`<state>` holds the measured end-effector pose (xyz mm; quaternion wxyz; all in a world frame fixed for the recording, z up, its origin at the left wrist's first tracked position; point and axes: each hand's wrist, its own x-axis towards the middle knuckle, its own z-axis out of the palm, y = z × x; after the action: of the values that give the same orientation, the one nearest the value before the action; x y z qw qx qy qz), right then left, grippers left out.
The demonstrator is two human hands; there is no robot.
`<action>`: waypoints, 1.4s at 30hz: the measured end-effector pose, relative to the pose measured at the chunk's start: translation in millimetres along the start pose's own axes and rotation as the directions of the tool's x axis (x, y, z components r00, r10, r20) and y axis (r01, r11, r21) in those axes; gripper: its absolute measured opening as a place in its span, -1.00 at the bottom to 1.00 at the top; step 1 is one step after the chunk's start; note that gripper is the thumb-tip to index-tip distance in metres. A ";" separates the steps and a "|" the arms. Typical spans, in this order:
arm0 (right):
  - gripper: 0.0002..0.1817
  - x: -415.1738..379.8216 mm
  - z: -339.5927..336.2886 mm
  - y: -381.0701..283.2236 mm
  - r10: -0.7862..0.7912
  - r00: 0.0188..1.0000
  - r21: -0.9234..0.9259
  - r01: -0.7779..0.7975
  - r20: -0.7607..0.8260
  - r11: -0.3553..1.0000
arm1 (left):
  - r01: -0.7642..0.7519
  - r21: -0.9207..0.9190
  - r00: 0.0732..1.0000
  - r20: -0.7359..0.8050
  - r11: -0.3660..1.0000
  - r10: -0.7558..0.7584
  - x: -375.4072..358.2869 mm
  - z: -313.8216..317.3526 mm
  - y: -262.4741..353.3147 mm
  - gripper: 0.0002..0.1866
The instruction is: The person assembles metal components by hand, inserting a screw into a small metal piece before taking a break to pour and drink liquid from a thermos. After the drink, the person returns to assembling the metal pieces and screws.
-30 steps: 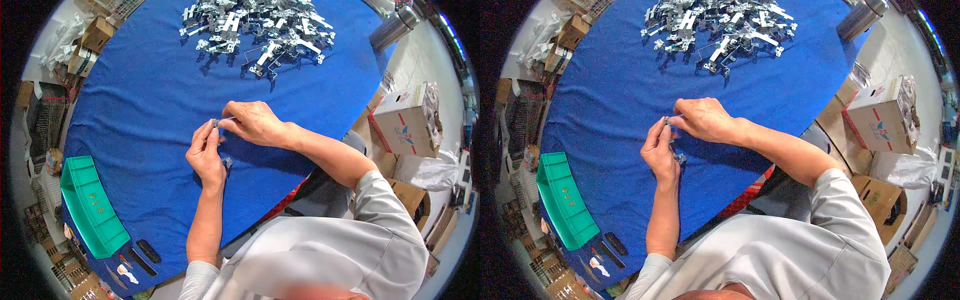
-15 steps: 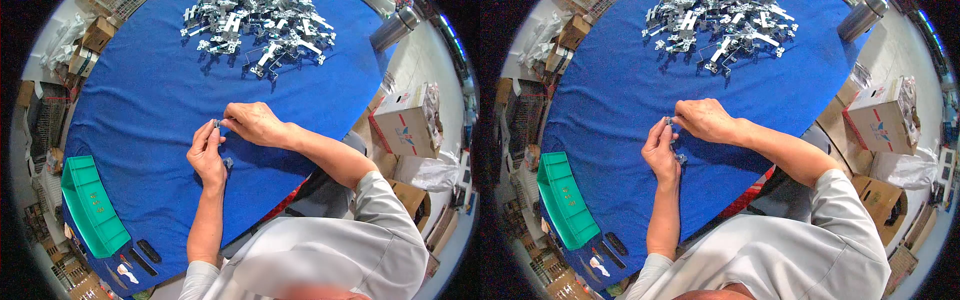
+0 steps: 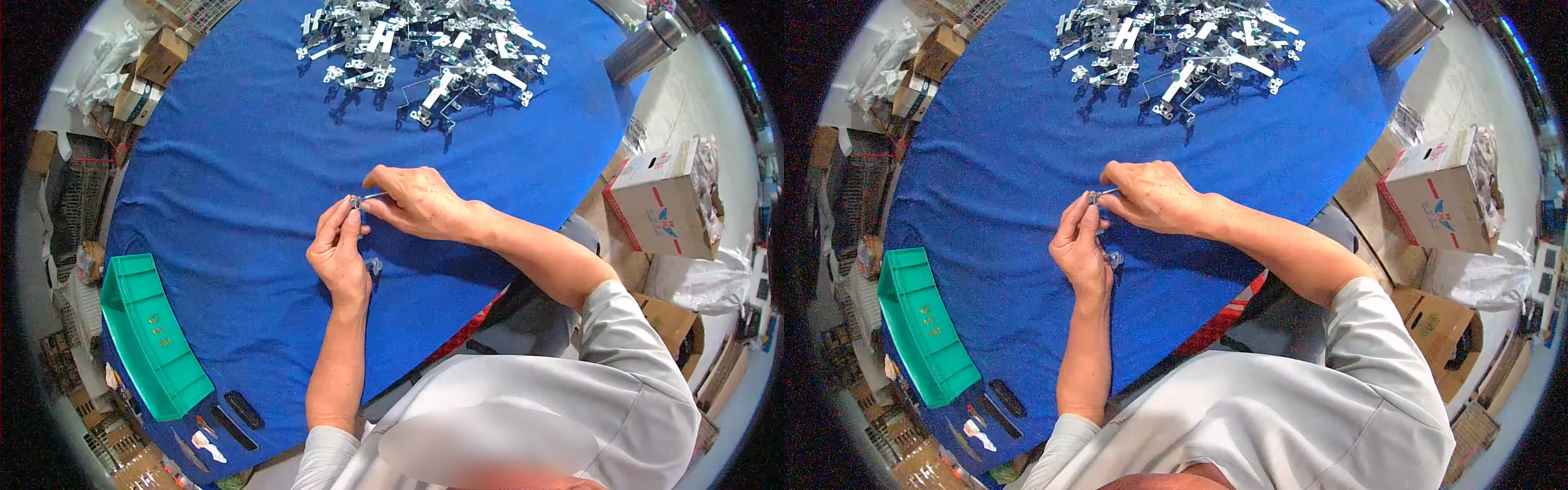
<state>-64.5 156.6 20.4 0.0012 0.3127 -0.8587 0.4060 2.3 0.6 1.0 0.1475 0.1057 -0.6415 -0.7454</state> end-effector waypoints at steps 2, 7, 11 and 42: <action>-0.80 -0.4 0.3 -0.1 -0.023 0.998 0.093 0.029 -0.065 0.995 | 0.000 -0.007 1.000 0.016 1.000 0.000 0.4 -0.6 -0.4 -0.75; -0.77 0.5 2.3 0.7 0.032 0.999 -0.019 -0.032 0.008 0.999 | 0.004 -0.028 0.999 0.037 1.000 -0.003 0.9 -0.4 1.7 -0.78; -0.78 0.8 2.8 1.3 0.027 1.000 -0.015 -0.028 -0.002 1.000 | 0.005 -0.028 0.999 0.047 1.000 -0.003 1.4 -0.3 1.5 -0.74; -0.81 -0.8 -1.9 -2.3 -0.039 0.998 0.032 0.040 -0.045 0.999 | -0.030 0.033 0.999 0.044 0.999 0.028 0.8 -2.6 -1.4 -0.73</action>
<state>-63.1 157.3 23.0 0.0233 0.3204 -0.8453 0.4269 2.3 -1.8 -0.7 0.1423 0.0826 -0.6586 -0.7343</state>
